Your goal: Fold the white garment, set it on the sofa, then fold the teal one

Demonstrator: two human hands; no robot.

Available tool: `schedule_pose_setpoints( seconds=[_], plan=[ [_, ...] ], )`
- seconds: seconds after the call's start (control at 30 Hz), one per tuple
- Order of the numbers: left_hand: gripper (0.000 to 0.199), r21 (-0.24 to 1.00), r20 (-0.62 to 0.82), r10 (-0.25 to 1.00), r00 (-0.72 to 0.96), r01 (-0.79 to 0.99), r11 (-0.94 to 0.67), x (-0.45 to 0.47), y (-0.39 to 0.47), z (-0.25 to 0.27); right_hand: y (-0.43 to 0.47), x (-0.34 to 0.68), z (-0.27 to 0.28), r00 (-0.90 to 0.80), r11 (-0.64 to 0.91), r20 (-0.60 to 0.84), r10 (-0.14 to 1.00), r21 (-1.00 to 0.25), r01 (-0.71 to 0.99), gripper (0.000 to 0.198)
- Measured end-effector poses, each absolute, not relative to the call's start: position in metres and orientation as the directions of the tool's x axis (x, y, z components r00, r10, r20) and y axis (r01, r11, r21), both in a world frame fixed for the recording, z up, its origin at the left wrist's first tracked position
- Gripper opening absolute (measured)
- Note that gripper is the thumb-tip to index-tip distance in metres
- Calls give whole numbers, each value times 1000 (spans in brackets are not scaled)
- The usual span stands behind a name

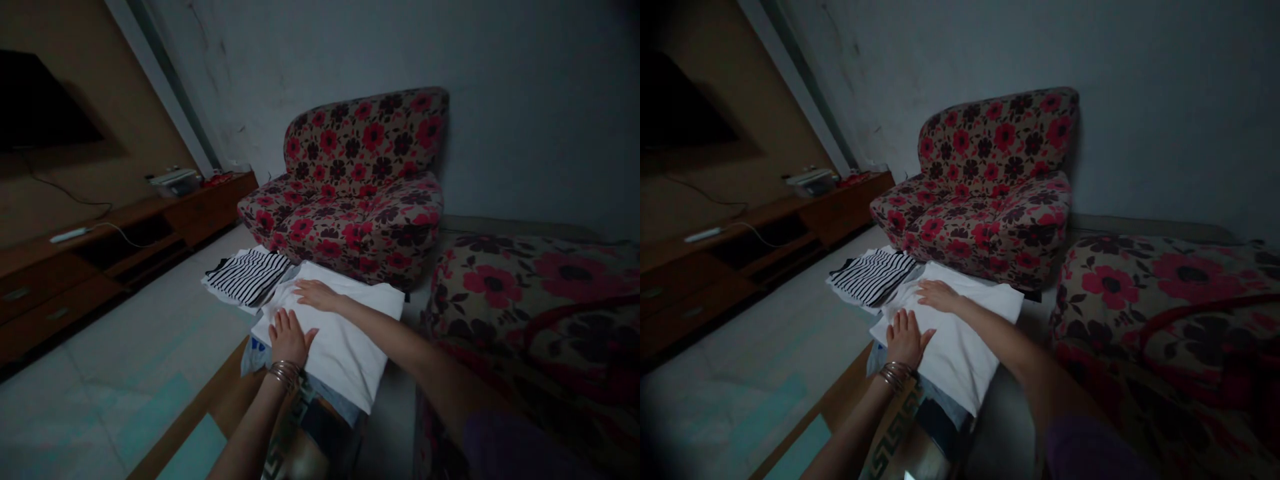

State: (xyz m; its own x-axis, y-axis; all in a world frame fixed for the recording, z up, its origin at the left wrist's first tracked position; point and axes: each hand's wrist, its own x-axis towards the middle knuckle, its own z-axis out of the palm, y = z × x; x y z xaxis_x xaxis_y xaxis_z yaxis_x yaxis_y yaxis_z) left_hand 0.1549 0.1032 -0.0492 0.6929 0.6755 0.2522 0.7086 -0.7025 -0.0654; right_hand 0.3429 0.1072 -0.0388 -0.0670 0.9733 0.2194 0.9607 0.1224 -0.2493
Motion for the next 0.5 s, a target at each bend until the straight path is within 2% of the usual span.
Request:
schedule_pose_setpoints(
  seconds=[0.17,0.33,0.4,0.5],
  plan=[
    [77,-84,224,657,719,686,-722,150,108,-48,129,361,-19,113,-61,171,979,-286,956,42],
    [64,-13,211,703,679,721,-693,141,73,-16,61,361,-1,229,-165,202,952,-292,942,48],
    [61,46,203,624,754,630,-776,135,37,-8,16,361,-8,237,-176,250,939,-245,953,46],
    [64,193,115,472,874,446,-874,128,-23,-10,-48,376,-32,186,-150,278,942,-146,978,42]
  ],
)
